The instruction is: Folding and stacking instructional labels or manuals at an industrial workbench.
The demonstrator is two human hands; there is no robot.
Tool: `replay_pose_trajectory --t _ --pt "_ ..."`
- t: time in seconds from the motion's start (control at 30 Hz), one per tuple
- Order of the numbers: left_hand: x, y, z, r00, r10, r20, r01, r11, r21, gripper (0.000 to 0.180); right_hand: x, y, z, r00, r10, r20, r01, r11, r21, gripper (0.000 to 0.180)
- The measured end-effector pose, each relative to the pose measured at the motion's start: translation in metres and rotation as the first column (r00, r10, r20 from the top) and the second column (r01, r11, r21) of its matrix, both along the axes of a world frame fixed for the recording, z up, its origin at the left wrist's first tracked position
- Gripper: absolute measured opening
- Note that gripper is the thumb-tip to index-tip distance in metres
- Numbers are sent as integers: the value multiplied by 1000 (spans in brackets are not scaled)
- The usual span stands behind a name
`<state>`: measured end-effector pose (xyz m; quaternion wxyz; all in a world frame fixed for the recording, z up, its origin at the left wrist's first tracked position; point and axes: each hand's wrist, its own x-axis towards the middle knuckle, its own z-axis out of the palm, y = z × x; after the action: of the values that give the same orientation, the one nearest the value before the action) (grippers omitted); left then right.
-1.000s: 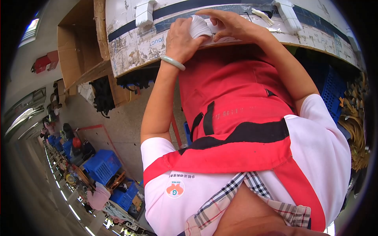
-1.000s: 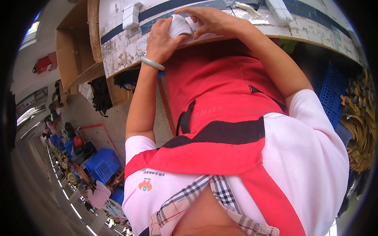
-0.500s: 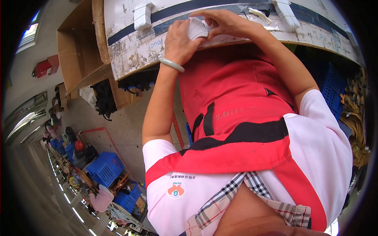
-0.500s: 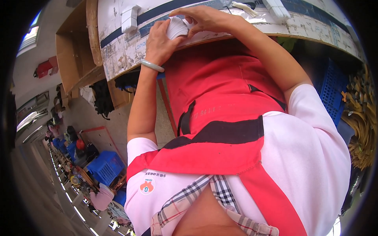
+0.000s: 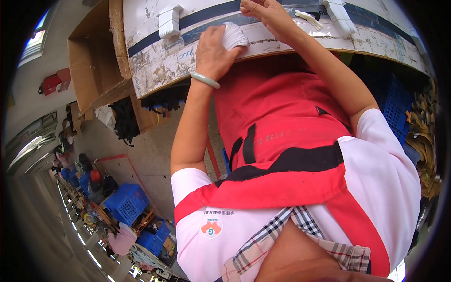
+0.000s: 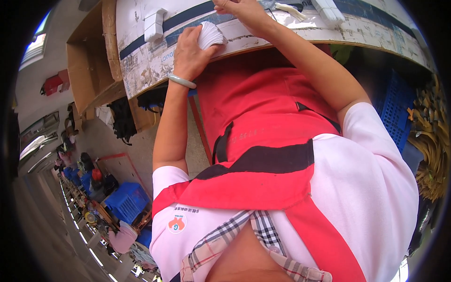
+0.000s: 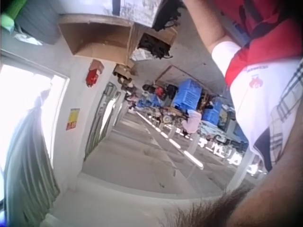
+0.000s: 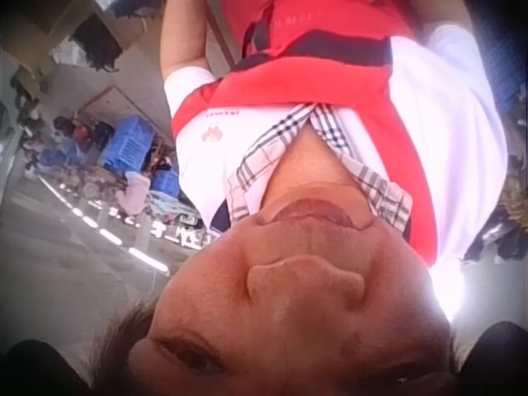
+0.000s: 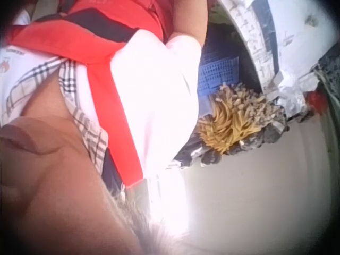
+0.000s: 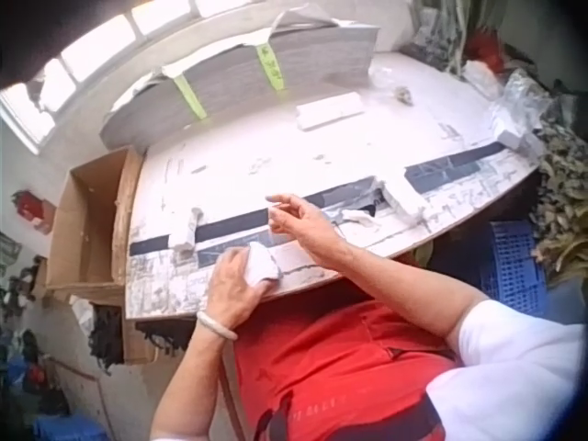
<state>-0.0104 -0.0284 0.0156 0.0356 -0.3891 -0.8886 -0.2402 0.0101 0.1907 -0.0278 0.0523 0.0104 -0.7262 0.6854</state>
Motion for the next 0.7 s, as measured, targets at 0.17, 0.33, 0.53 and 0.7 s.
replay_pose_trajectory --t 0.17,0.33,0.53,0.7 --pt "-2 -6 -4 1000 12 -16 -12 1000 0 63 -1 -78 6 952 -264 156 287 590 -755 27" --pt "1 -1 -1 1000 -8 -2 8 1000 18 61 -6 -76 -5 956 -275 101 245 561 -791 28" --pt "-1 -2 -1 1000 -5 -31 6 1000 15 63 -26 -59 1 997 -42 69 80 653 -753 30" --pt "0 -6 0 1000 8 5 -7 1000 -9 66 -33 -73 -5 1000 -10 -29 -8 822 -569 33"
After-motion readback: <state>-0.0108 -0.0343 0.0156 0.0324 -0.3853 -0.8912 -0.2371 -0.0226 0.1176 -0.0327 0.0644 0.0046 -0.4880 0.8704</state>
